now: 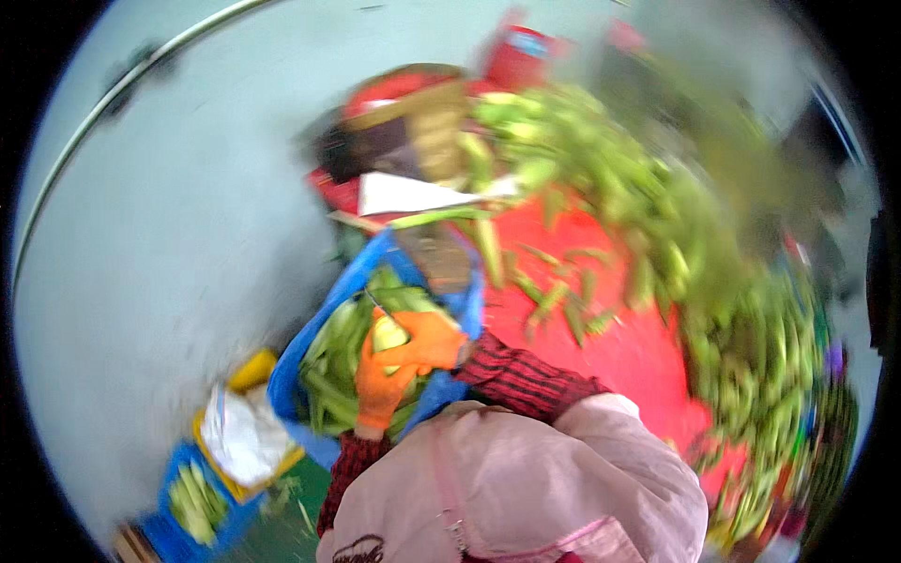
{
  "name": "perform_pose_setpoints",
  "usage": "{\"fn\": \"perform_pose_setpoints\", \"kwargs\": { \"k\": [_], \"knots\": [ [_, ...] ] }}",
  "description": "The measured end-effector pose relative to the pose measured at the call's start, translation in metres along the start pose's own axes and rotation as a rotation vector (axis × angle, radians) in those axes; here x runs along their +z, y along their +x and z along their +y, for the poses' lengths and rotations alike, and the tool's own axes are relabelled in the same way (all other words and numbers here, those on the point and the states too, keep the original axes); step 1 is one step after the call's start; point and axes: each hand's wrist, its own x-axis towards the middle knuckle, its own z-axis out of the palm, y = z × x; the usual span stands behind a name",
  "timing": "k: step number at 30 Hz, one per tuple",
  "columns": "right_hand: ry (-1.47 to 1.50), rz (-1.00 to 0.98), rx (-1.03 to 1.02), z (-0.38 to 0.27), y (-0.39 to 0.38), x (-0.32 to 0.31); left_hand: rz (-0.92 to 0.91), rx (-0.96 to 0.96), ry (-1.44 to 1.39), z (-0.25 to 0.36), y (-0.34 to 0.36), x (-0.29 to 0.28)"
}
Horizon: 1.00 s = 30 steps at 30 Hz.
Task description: The person shucks ears of corn by hand, removing the husks and placing the shucked corn into a blue crate while discarding the husks onto a table.
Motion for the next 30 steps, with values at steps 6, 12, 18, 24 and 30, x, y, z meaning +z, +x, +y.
{"fn": "perform_pose_setpoints", "kwargs": {
  "k": [6, 12, 18, 24, 30],
  "knots": [
    [0.263, 0.459, 0.149, 0.061, -0.120, -0.045, -0.539, 0.133, -0.006, 0.018, 0.022, 0.048],
    [0.057, 1.065, 0.617, 0.176, -0.305, -0.006, -0.683, -0.137, -0.061, -0.042, 0.040, 0.058],
    [0.522, 1.441, 0.926, 0.245, -0.398, 0.065, -0.840, -0.198, 0.002, -0.048, 0.037, 0.079],
    [0.772, 1.672, 0.522, 0.260, -0.370, -0.015, -0.782, -0.161, 0.057, -0.059, 0.036, 0.078],
    [0.454, 1.714, 0.387, 0.277, -0.328, -0.178, -0.554, -0.200, 0.119, -0.053, 0.035, 0.073]
  ]
}}
